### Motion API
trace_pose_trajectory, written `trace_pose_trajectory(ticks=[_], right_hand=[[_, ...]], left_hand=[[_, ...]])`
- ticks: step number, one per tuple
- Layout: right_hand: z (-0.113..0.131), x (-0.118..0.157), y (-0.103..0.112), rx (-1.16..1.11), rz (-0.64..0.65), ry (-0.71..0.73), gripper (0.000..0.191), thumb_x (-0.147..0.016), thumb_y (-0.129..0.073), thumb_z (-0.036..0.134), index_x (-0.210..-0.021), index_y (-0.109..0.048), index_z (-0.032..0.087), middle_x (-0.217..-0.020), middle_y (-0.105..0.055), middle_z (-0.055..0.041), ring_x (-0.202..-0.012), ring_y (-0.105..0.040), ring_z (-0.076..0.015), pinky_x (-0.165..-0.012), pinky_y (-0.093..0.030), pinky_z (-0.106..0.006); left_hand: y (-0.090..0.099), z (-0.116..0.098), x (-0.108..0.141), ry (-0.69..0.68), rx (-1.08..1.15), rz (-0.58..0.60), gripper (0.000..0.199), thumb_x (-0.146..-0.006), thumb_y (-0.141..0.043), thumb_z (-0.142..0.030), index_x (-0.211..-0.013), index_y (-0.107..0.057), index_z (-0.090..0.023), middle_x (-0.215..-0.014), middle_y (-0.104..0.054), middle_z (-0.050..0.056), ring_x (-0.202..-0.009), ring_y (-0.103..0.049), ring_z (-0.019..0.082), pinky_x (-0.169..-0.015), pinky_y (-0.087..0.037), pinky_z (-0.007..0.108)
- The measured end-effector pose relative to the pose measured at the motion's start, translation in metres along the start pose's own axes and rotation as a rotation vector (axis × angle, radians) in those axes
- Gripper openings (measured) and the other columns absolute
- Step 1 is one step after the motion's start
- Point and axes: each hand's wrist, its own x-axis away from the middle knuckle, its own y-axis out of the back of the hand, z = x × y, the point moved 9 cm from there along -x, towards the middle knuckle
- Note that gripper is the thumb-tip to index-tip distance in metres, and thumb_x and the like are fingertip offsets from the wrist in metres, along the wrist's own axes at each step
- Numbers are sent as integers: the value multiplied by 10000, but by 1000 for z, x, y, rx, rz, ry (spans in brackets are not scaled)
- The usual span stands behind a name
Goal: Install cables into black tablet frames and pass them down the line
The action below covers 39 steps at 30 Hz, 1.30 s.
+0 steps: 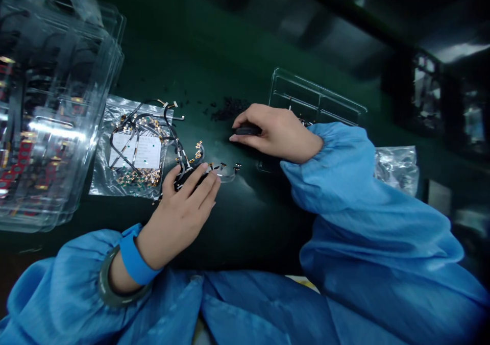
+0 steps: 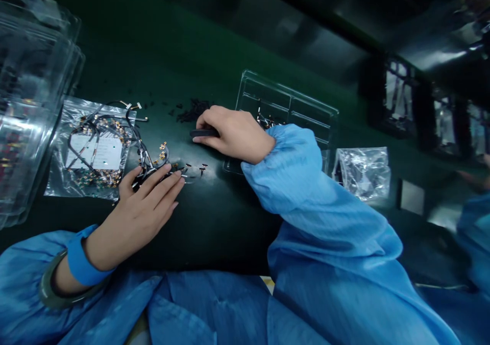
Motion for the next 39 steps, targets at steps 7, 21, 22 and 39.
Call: trace_pose_trajectory(ticks=[7, 21, 22, 39], right_hand=[[0, 0, -8, 10, 27, 51, 190, -881, -497, 253, -968, -642, 167, -957, -635, -71, -806, -567, -164, -649, -385, -266], [67, 22, -26, 25, -2, 200, 273, -967, -360, 291, -949, -604, 170, -896, -628, -50, -723, -545, -122, -539, -296, -241], [68, 22, -27, 36, -14, 217, 271, -969, -359, 283, -951, -603, 167, -895, -630, -48, -725, -548, -121, -539, -297, -242], [80, 42, -24, 289, -137, 451, 329, -955, -374, 250, -1173, -591, 132, -840, -621, -53, -699, -514, -132, -508, -302, -259]], left_hand=[[0, -1, 0, -4, 2, 3, 347, -944, -450, -181, -1269, -544, -107, -1319, -584, 114, -1282, -475, 279, -1076, -280, 547], [-2, -1, 0, -19, -42, 23, 356, -945, -438, -190, -1270, -548, -95, -1311, -588, 124, -1273, -474, 291, -1036, -318, 550], [-2, -1, 1, -19, -44, 25, 359, -941, -444, -186, -1273, -545, -96, -1313, -586, 123, -1274, -471, 292, -1039, -313, 551], [-1, -1, 1, -15, -32, 11, 364, -948, -425, -178, -1284, -531, -88, -1307, -593, 113, -1266, -476, 267, -1058, -283, 534]])
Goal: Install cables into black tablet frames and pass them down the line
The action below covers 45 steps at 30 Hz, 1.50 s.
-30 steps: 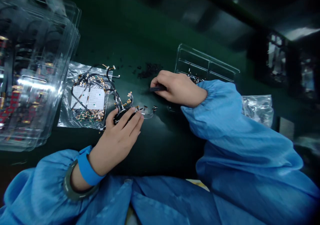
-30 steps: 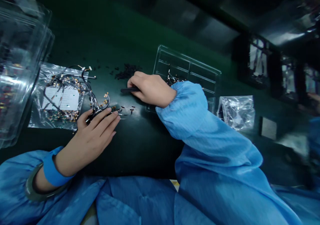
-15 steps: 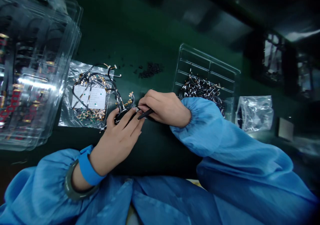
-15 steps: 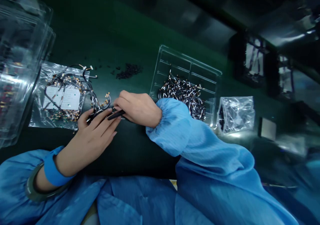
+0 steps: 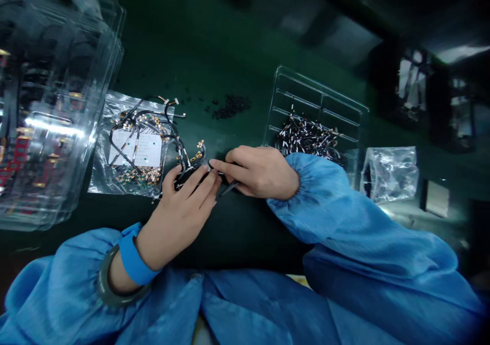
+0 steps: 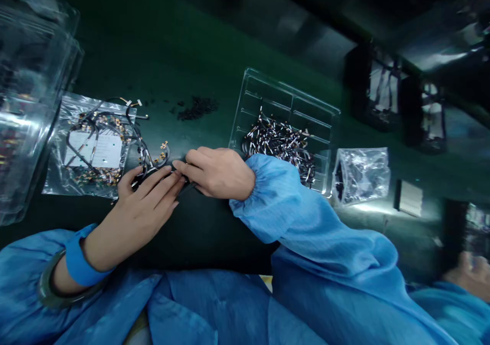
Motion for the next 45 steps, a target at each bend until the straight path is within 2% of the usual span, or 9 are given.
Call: trace_pose_trajectory(ticks=[4, 11, 16, 23, 27, 30, 36, 38, 45], right_hand=[[3, 4, -4, 37, 40, 19, 351, -964, -358, 246, -1216, -557, 104, -790, -611, -46, -688, -503, -137, -509, -308, -267], [-10, 5, 6, -162, -71, -101, 339, -896, -437, 210, -1192, -588, 143, -882, -637, -37, -723, -554, -104, -551, -376, -221], [-7, 4, -1, -102, 25, -86, 346, -897, -410, 221, -1169, -615, 160, -890, -630, -48, -713, -548, -126, -507, -334, -242], [-23, 5, 3, -211, -33, -241, 361, -958, -402, 321, -1253, -578, 210, -1002, -611, -50, -748, -563, -89, -533, -376, -203], [-11, 7, -4, -132, 19, -183, 346, -959, -379, 308, -1201, -611, 221, -981, -618, -52, -722, -547, -106, -527, -363, -231], [2, 9, -8, -69, 66, -164, 373, -939, -370, 253, -1229, -582, 150, -920, -627, -67, -732, -548, -140, -534, -374, -257], [1, 12, 1, -91, -31, -303, 366, -919, -410, 215, -1241, -562, 127, -933, -634, -52, -719, -564, -120, -543, -393, -243], [4, 11, 0, -41, -27, -279, 364, -918, -407, 205, -1230, -569, 110, -901, -632, -55, -710, -558, -129, -538, -385, -255], [16, 6, -6, 136, 128, -200, 382, -939, -362, 178, -1219, -579, 35, -773, -613, -74, -674, -522, -163, -517, -331, -306]], left_hand=[[1, 0, -2, 2, -3, -10, 359, -958, -419, -193, -1280, -533, -80, -1303, -599, 106, -1250, -490, 265, -1047, -294, 534], [2, 1, -2, 6, -1, -18, 352, -967, -401, -192, -1271, -533, -75, -1298, -603, 101, -1250, -489, 262, -1037, -291, 541], [2, 1, -2, 2, -3, -24, 349, -967, -402, -192, -1270, -535, -80, -1296, -606, 97, -1237, -500, 257, -1049, -279, 536], [1, 2, -2, -1, -8, -18, 334, -961, -422, -200, -1249, -555, -94, -1296, -604, 96, -1236, -502, 268, -1061, -256, 546], [2, 1, -2, -7, -17, -32, 340, -962, -422, -200, -1253, -549, -78, -1275, -617, 107, -1231, -506, 270, -1058, -258, 541], [2, 1, -2, -12, -26, -34, 344, -966, -409, -190, -1261, -540, -73, -1281, -613, 111, -1232, -503, 271, -1054, -255, 545], [2, 0, 0, -12, -30, -39, 342, -968, -407, -197, -1257, -543, -75, -1265, -620, 118, -1228, -508, 267, -1052, -263, 541], [2, 0, 1, -8, -32, -44, 342, -967, -413, -201, -1256, -545, -75, -1268, -618, 119, -1230, -506, 266, -1057, -259, 541], [1, 0, 0, -4, -17, -44, 367, -951, -442, -201, -1279, -537, -66, -1279, -606, 142, -1238, -505, 275, -1100, -222, 541]])
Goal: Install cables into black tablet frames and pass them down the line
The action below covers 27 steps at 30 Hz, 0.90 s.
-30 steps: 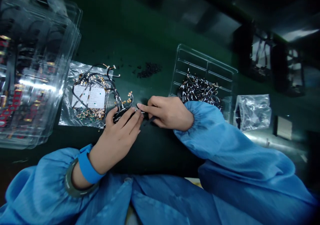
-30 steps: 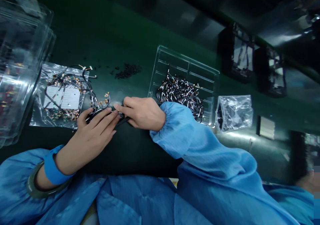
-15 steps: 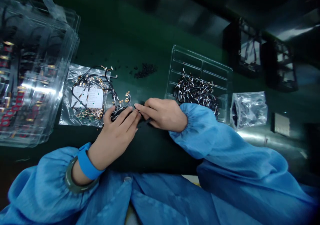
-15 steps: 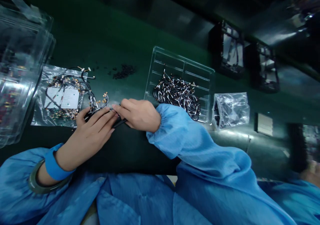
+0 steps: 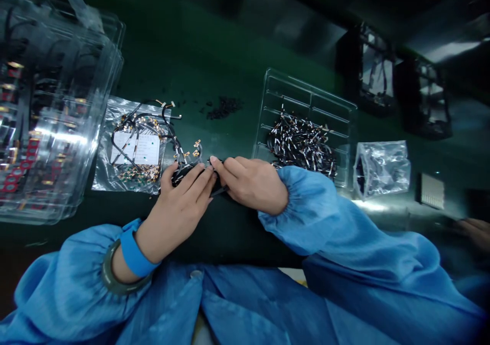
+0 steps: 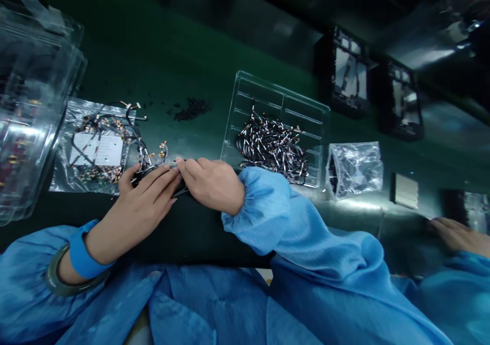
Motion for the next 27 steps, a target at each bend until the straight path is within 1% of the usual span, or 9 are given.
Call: trace_pose_trajectory(ticks=[2, 5, 8, 11, 13, 15, 20, 24, 27], right_hand=[[-2, -1, 0, -63, 36, -1, 406, -916, -400, 189, -1267, -555, 57, -822, -623, -81, -698, -537, -166, -532, -349, -299], [-12, -2, 3, -163, 22, -36, 419, -901, -433, 212, -1295, -552, 133, -864, -638, -65, -705, -561, -154, -548, -364, -279], [-39, -7, 8, -239, -33, -208, 338, -943, -405, 277, -1179, -634, 199, -883, -652, -51, -735, -590, -141, -560, -374, -261], [-74, -16, 12, -322, -95, -380, 286, -939, -423, 296, -1058, -667, 207, -928, -657, -47, -828, -608, -166, -639, -421, -270], [-91, -26, 10, -362, -103, -429, 235, -910, -463, 266, -1014, -662, 197, -949, -650, -47, -870, -604, -190, -704, -443, -299], [-100, -39, 4, -379, -68, -450, 206, -886, -495, 243, -1004, -653, 184, -962, -639, -56, -898, -595, -208, -745, -447, -323], [-103, -59, -20, -305, 73, -464, 196, -858, -527, 216, -1008, -640, 158, -1013, -616, -92, -882, -588, -234, -692, -427, -330], [-97, -57, -17, -271, 33, -416, 216, -835, -485, 157, -996, -629, 150, -1025, -618, -106, -804, -588, -215, -618, -388, -302], [-91, -49, -13, -372, 22, -404, 178, -853, -492, 206, -963, -624, 159, -990, -633, -95, -828, -588, -209, -650, -399, -298]], left_hand=[[1, 1, 0, 5, 11, -13, 353, -942, -460, -195, -1262, -554, -80, -1250, -624, 136, -1230, -514, 274, -1100, -227, 543], [3, 1, -1, 8, 21, -9, 323, -942, -456, -182, -1232, -575, -103, -1235, -635, 122, -1218, -525, 263, -1094, -236, 543], [4, 3, -3, 24, 34, 6, 296, -943, -453, -187, -1195, -595, -123, -1251, -625, 120, -1224, -519, 268, -1073, -261, 538], [8, 5, -4, 36, 47, -21, 263, -939, -470, -192, -1156, -607, -133, -1232, -636, 110, -1203, -532, 265, -1046, -290, 519], [11, 5, -5, 42, 48, -34, 248, -934, -480, -182, -1140, -611, -137, -1226, -640, 105, -1181, -545, 257, -1029, -305, 506], [12, 8, -6, 63, 32, -37, 249, -926, -489, -171, -1140, -612, -136, -1232, -634, 113, -1162, -555, 259, -1008, -323, 502], [14, 11, -9, 100, -12, -46, 280, -927, -486, -199, -1168, -598, -113, -1271, -606, 148, -1173, -547, 287, -984, -340, 517], [11, 13, -10, 120, -24, -23, 307, -932, -474, -225, -1190, -586, -102, -1316, -573, 165, -1199, -529, 298, -985, -340, 526], [9, 14, -11, 130, -21, -6, 342, -941, -453, -245, -1227, -565, -95, -1349, -543, 179, -1224, -511, 304, -979, -343, 534]])
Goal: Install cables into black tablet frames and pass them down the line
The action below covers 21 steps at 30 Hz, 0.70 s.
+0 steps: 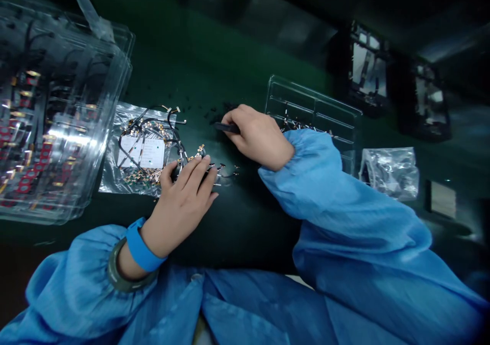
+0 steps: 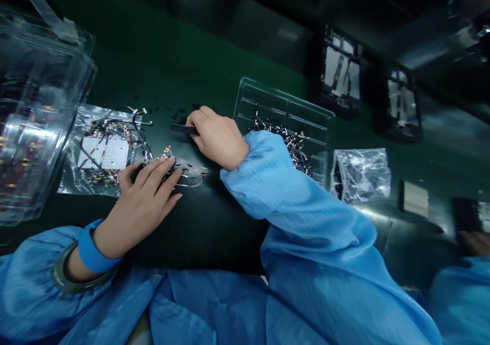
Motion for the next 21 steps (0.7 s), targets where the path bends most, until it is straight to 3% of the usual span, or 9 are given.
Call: trace_pose_trajectory(ticks=[4, 8, 14, 21], right_hand=[[-5, 14, -10, -175, 131, -120, 142, -840, -556, 295, -821, -611, 166, -763, -635, -32, -692, -561, -158, -635, -383, -269], [-17, 19, -3, -241, 106, -197, 181, -861, -513, 317, -806, -598, 167, -683, -619, -10, -615, -542, -137, -598, -376, -257], [-6, 18, 11, -236, 65, 79, 196, -863, -518, 247, -990, -640, 161, -957, -659, -59, -863, -601, -173, -763, -437, -287], [-3, 19, -7, -52, 184, 167, 210, -910, -489, 285, -1030, -634, 192, -1004, -616, -68, -835, -570, -172, -682, -400, -275]], left_hand=[[-2, 3, -4, 47, 17, 15, 378, -943, -446, -253, -1269, -538, -85, -1371, -516, 198, -1235, -501, 325, -978, -334, 559], [-5, 4, -6, 48, 35, 29, 366, -943, -436, -218, -1266, -547, -87, -1321, -563, 192, -1214, -517, 337, -969, -335, 580], [-4, 0, -7, 6, 0, 14, 352, -952, -422, -200, -1259, -549, -83, -1300, -588, 165, -1200, -528, 320, -968, -334, 570], [-5, -2, -6, -26, 3, 2, 335, -951, -444, -196, -1253, -551, -98, -1290, -602, 137, -1199, -530, 303, -975, -324, 554]])
